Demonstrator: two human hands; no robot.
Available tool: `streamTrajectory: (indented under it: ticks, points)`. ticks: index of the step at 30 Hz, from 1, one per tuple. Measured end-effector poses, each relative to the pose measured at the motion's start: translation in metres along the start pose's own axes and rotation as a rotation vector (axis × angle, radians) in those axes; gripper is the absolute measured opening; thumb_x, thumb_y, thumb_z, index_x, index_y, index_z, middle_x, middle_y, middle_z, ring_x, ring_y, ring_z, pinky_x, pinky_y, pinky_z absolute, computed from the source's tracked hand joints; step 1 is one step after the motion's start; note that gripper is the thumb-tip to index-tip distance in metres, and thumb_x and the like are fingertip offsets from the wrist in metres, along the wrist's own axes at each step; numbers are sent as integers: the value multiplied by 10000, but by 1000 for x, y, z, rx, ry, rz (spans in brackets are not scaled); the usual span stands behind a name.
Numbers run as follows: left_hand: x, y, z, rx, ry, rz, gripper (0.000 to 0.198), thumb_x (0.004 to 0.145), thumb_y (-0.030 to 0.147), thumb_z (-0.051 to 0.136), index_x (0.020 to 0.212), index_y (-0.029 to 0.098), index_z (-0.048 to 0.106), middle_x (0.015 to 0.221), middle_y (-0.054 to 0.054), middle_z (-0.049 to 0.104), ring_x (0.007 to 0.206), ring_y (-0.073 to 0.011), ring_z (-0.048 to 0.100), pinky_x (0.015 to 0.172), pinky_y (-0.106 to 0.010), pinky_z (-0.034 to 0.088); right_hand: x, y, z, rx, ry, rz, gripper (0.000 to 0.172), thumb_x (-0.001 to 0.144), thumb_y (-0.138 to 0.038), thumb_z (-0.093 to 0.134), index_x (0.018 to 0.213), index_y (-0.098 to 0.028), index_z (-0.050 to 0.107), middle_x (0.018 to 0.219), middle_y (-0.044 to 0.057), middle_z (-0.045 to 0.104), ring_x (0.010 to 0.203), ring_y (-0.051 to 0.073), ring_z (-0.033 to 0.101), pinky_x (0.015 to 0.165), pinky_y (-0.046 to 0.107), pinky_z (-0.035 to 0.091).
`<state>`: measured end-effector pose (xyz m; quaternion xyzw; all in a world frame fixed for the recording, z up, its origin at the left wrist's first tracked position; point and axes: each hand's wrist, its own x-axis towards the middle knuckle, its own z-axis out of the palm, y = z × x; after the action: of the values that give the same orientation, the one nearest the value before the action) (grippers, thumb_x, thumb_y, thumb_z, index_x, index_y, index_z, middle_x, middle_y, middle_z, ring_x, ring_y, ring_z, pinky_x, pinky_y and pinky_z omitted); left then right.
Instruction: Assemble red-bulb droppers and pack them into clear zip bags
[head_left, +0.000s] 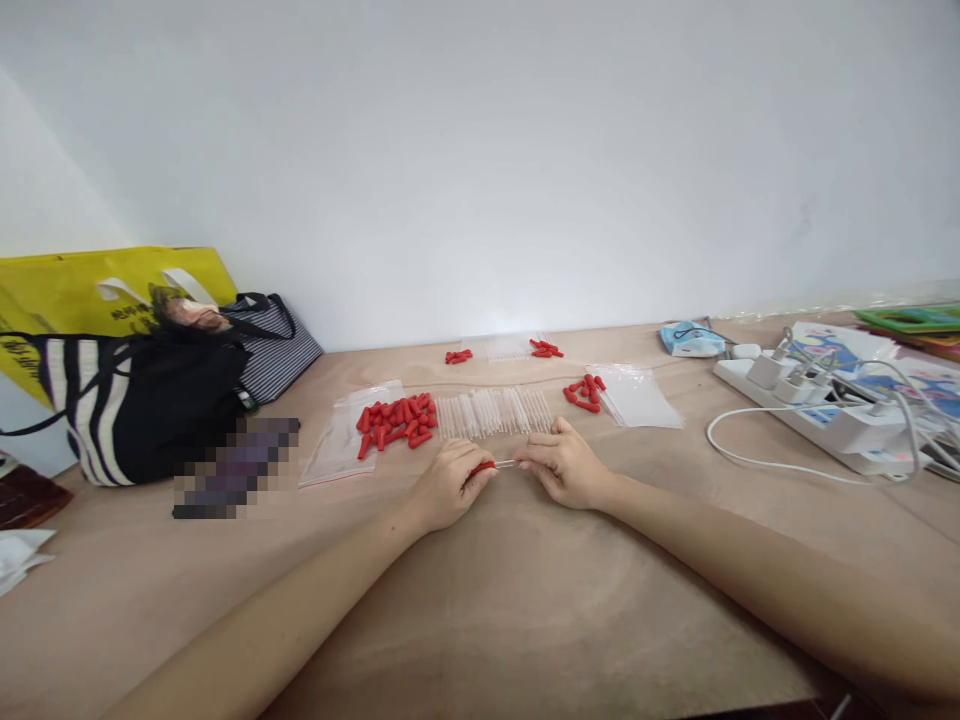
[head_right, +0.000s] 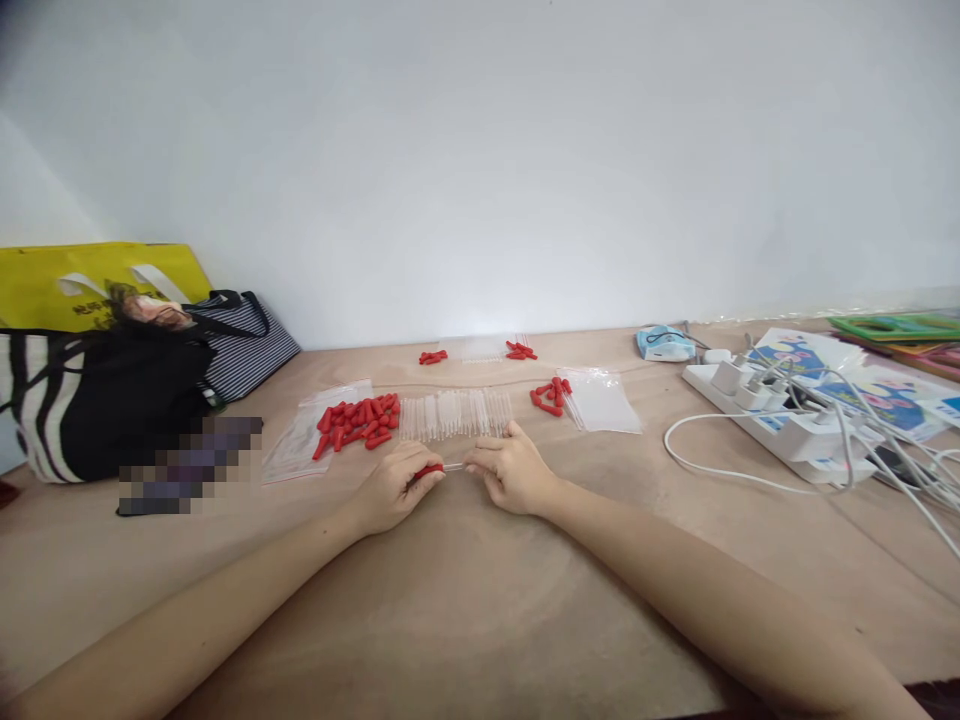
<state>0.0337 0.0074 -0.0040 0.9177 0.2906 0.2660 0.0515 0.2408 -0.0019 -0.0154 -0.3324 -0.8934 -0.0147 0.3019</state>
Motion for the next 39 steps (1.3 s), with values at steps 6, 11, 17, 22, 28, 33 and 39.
streamTrajectory:
  ticks: [6, 11, 17, 22, 28, 33, 39]
  points:
    - [0, 0, 1, -10, -6, 41, 219, 873, 248, 373, 774, 151, 543, 721, -43, 592, 688, -159, 519, 701, -298, 390, 0, 0, 3, 36, -12, 6, 194, 829, -160, 393, 843, -167, 586, 722, 21, 594, 604, 109, 470, 641, 279, 215]
    - [1, -1, 0, -12, -24, 46, 203, 864, 242, 389, 779, 149, 548, 728, -45, 598, 698, -162, 525, 693, -294, 390, 1, -1, 1, 46, -33, 19, 191, 834, -173, 397, 854, -166, 587, 733, 16, 604, 613, 104, 482, 641, 277, 222]
    - [2, -1, -5, 34, -1, -38, 165, 856, 246, 414, 806, 171, 552, 779, -31, 606, 766, -169, 537, 769, -324, 368, 11, -7, -15, -126, -95, -9, 173, 814, -229, 439, 811, -188, 607, 694, 31, 617, 685, 155, 477, 626, 290, 234]
    - [0, -6, -6, 63, 125, -201, 303, 802, 287, 503, 1086, 189, 466, 1038, -63, 543, 983, -213, 475, 854, -358, 356, 11, 20, -23, -57, 60, 226, 186, 803, -223, 421, 806, -181, 602, 755, 30, 638, 676, 137, 522, 631, 252, 320]
    - [0, -9, -4, 28, 81, -302, 300, 770, 237, 513, 1065, 197, 469, 1043, -63, 496, 1002, -219, 457, 851, -361, 392, -9, 83, -34, -252, 324, 878, 250, 789, -312, 409, 897, -195, 602, 761, 46, 643, 708, 177, 560, 619, 268, 351]
    - [1, -7, -4, -6, 24, -279, 176, 765, 219, 510, 937, 195, 536, 989, -49, 508, 950, -205, 483, 828, -350, 407, -22, 99, -34, -400, 211, 1089, 277, 779, -319, 405, 935, -203, 601, 798, 69, 645, 794, 215, 562, 701, 327, 338]
    - [1, -8, -4, -8, 11, -271, 122, 765, 209, 503, 872, 191, 560, 971, -48, 517, 928, -198, 494, 826, -349, 401, -24, 99, -30, -475, 76, 1078, 297, 777, -380, 410, 876, -205, 628, 827, 83, 645, 836, 240, 548, 776, 387, 288]
